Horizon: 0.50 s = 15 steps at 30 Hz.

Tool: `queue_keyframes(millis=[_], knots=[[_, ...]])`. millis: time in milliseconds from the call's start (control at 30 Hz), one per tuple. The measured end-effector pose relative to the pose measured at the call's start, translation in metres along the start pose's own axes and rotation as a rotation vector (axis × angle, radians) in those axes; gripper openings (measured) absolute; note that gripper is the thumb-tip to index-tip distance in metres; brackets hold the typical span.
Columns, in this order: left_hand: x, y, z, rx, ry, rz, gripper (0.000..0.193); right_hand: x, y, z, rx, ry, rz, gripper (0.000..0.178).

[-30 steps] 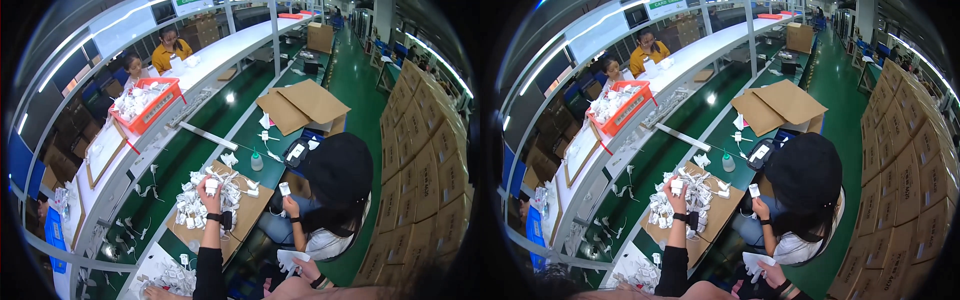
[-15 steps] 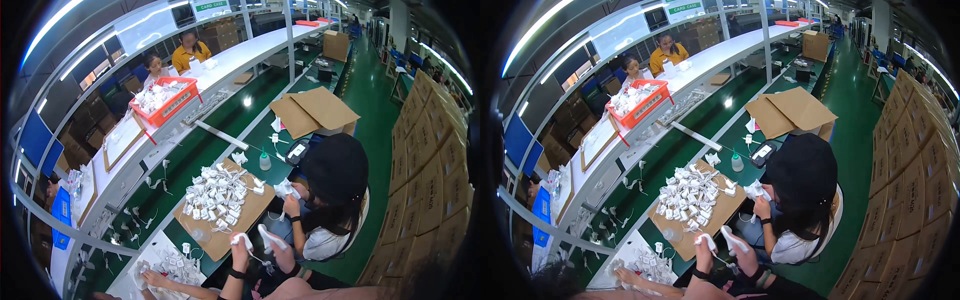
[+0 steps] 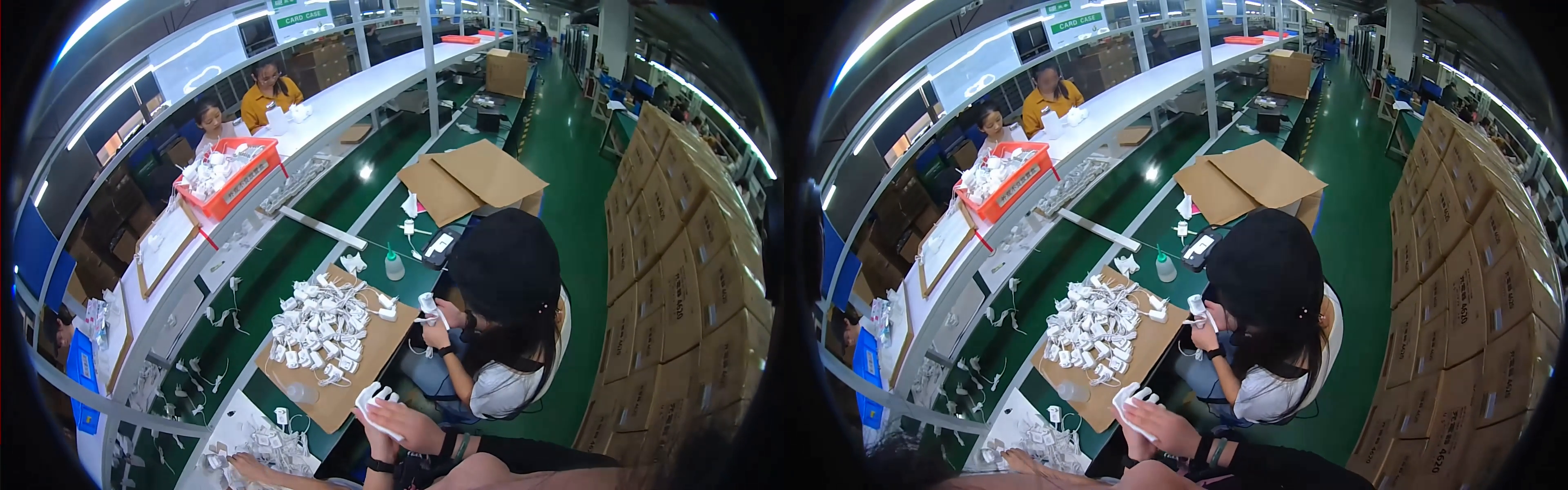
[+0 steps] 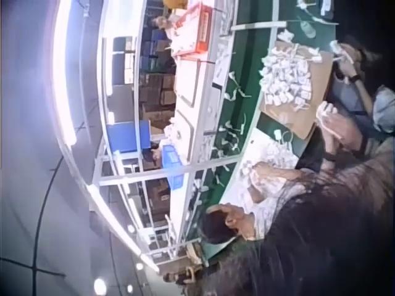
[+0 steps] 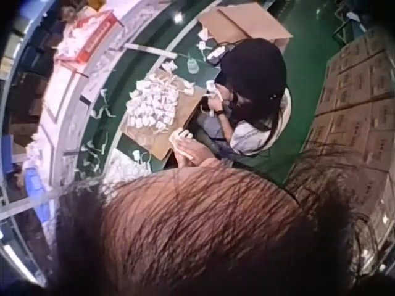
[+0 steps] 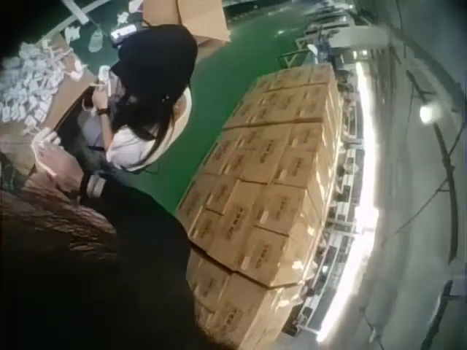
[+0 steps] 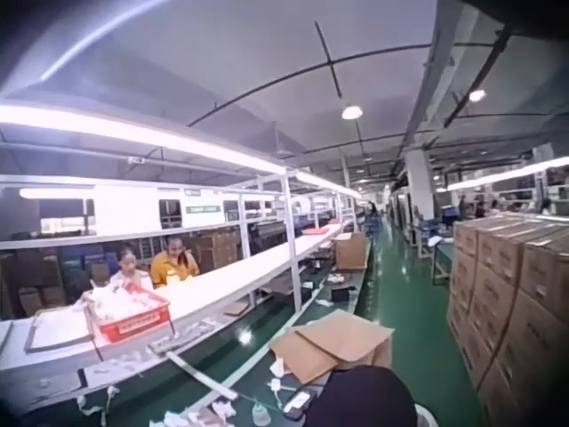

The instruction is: The person picks up a power adapter and wipes it with a cloth, then applies liquid from a bottle to the cloth before wiping another adapter and placing it on a cardboard sheet.

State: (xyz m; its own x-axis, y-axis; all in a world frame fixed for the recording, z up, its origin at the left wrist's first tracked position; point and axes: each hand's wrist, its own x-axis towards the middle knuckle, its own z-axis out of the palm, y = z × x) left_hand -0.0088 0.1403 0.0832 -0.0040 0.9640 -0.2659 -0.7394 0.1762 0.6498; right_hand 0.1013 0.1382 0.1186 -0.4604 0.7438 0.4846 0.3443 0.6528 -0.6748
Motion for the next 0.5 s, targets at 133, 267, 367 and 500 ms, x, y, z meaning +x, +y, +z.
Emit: queue_keyframes(millis=[133, 267, 367, 500], knots=[[0.003, -0.013, -0.016, 0.039, 0.136, -0.010, 0.065, 0.006, 0.006, -0.005, 0.150, 0.026, 0.106, 0.043], [0.001, -0.004, -0.004, 0.040, 0.022, -0.038, 0.063, -0.001, 0.002, 0.000, 0.143, 0.009, 0.089, 0.041], [0.000, -0.007, -0.012, 0.143, 0.123, -0.005, 0.061, 0.001, 0.005, 0.000, 0.169, 0.018, 0.089, 0.041], [-0.007, -0.015, -0.014, 0.092, 0.211, -0.007, 0.058, 0.001, 0.002, 0.003, 0.271, 0.043, 0.141, 0.040]])
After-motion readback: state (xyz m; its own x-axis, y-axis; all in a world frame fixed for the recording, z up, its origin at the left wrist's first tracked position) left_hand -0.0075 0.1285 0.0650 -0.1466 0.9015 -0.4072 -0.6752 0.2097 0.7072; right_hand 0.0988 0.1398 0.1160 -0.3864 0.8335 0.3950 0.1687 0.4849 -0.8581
